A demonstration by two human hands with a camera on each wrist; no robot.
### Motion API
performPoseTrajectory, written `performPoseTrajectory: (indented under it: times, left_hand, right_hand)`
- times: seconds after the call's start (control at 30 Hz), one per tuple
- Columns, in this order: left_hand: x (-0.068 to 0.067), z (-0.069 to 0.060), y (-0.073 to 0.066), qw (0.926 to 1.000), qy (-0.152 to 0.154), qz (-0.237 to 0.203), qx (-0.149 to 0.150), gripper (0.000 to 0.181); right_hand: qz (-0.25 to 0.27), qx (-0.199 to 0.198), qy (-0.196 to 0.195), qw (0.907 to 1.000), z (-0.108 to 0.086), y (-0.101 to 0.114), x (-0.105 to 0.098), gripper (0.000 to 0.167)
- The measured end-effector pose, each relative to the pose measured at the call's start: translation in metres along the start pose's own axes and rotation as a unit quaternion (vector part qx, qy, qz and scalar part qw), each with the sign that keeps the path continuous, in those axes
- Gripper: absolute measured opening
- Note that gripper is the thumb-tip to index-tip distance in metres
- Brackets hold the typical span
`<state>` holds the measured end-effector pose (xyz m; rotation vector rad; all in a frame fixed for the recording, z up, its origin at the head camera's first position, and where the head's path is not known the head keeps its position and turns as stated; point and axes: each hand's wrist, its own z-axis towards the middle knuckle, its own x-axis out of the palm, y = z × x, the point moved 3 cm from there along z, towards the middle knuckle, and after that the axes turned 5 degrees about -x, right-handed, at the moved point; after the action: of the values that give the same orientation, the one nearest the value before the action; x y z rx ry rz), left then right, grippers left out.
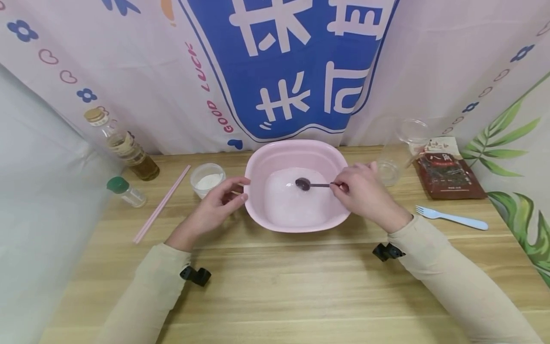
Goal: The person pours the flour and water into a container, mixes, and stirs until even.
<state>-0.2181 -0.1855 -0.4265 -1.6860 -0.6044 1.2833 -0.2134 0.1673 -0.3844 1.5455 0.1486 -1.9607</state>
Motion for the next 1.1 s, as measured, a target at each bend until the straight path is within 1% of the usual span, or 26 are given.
performPoseTrajectory:
  times: [0.2,0.27,0.33,0.5,0.67,0.8,0.93,1.1]
  left_hand:
    - [0.000,0.000,0.000,1.0000,0.000,-0.004,0.008,0.039]
    - [0.000,0.000,0.000,0.9999,0.001,-0.005,0.009,0.039]
    - [0.000,0.000,0.000,1.0000,0.002,-0.005,0.006,0.039]
    - [0.000,0.001,0.000,0.9999,0.002,-0.009,0.006,0.039]
    - [0.000,0.001,0.001,0.9999,-0.001,-0.011,0.013,0.038]
    - [0.001,0.001,0.002,0.9998,-0.001,-0.010,0.017,0.038]
    - [0.000,0.002,0.002,0.9999,-0.001,-0.009,0.015,0.039]
    - [0.000,0.001,0.001,0.9999,-0.001,-0.006,0.014,0.039]
  right_hand:
    - [-0.030,0.015,-0.059,0.9977,-0.003,-0.007,-0.002,0.011]
    - [-0.039,0.016,-0.071,0.9966,-0.003,-0.008,-0.003,0.011]
    - [-0.039,0.015,-0.072,0.9965,-0.004,-0.008,-0.003,0.012]
    - [-0.008,-0.002,-0.033,0.9994,-0.005,-0.004,0.001,0.012]
    - [0.034,-0.041,0.001,0.9986,-0.007,0.005,0.002,0.008]
    - [0.061,-0.076,0.029,0.9948,-0.009,0.011,0.002,0.007]
    - [0.076,-0.108,0.056,0.9897,-0.012,0.014,0.003,0.007]
    - [0.086,-0.140,0.071,0.9838,-0.016,0.015,0.002,0.006]
